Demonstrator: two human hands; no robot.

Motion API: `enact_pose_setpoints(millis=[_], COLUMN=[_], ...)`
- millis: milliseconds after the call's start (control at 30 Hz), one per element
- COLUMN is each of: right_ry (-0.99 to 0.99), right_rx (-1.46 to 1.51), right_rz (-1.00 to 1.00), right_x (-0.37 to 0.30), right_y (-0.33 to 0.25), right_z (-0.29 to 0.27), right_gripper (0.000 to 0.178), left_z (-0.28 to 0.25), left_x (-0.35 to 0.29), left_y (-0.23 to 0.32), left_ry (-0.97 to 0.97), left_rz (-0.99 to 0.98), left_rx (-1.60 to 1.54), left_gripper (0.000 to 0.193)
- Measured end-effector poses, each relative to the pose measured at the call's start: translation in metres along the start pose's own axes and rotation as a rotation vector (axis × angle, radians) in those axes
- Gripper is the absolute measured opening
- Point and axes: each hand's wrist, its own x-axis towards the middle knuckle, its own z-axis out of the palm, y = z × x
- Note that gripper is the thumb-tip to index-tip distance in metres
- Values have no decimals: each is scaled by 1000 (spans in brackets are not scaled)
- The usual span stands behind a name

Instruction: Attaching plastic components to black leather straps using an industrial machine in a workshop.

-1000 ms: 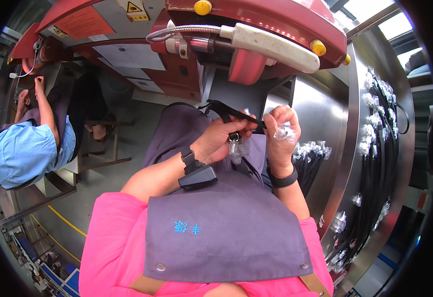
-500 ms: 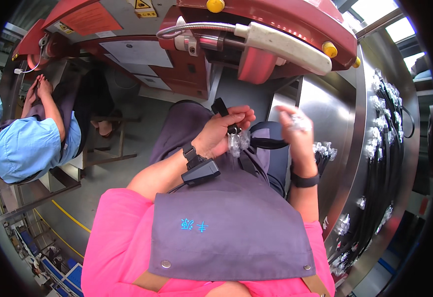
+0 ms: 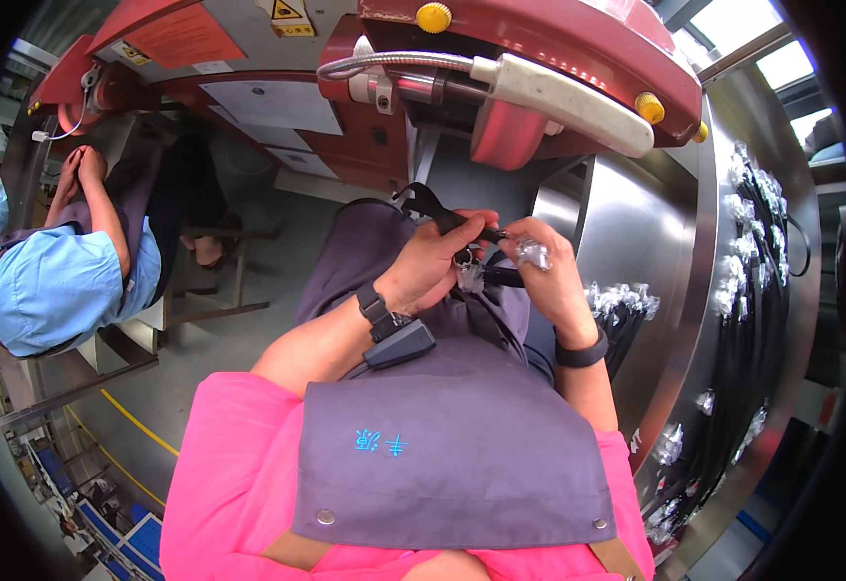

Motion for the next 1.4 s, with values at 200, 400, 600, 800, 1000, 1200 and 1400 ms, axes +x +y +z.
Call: enact_pose_setpoints(millis=[200, 400, 600, 800, 1000, 1200, 1400], right_ry=[170, 267, 328, 343, 339, 341, 337], right_rx=[-32, 240, 474, 594, 651, 642, 651], right_rz=[-126, 20, 146, 221, 268, 292, 299], right_x=[4, 6, 22, 34, 40, 45, 48], right_y=[-2, 7, 11, 10, 9, 12, 14], right_z=[-9, 0, 9, 9, 9, 9, 10], right_gripper=[12, 9, 13, 16, 17, 18, 17], left_z=[4, 10, 20, 27, 25, 28, 26], left_x=[-1, 4, 9, 15, 20, 21, 22], left_y=[3, 9, 10, 11, 9, 10, 9], left_ry=[-22, 3, 25, 42, 34, 49, 67], left_rz=[104, 97, 21, 22, 41, 57, 56], left_rx=[9, -41, -157, -187, -205, -222, -242], left_gripper=[24, 22, 22, 26, 28, 24, 24])
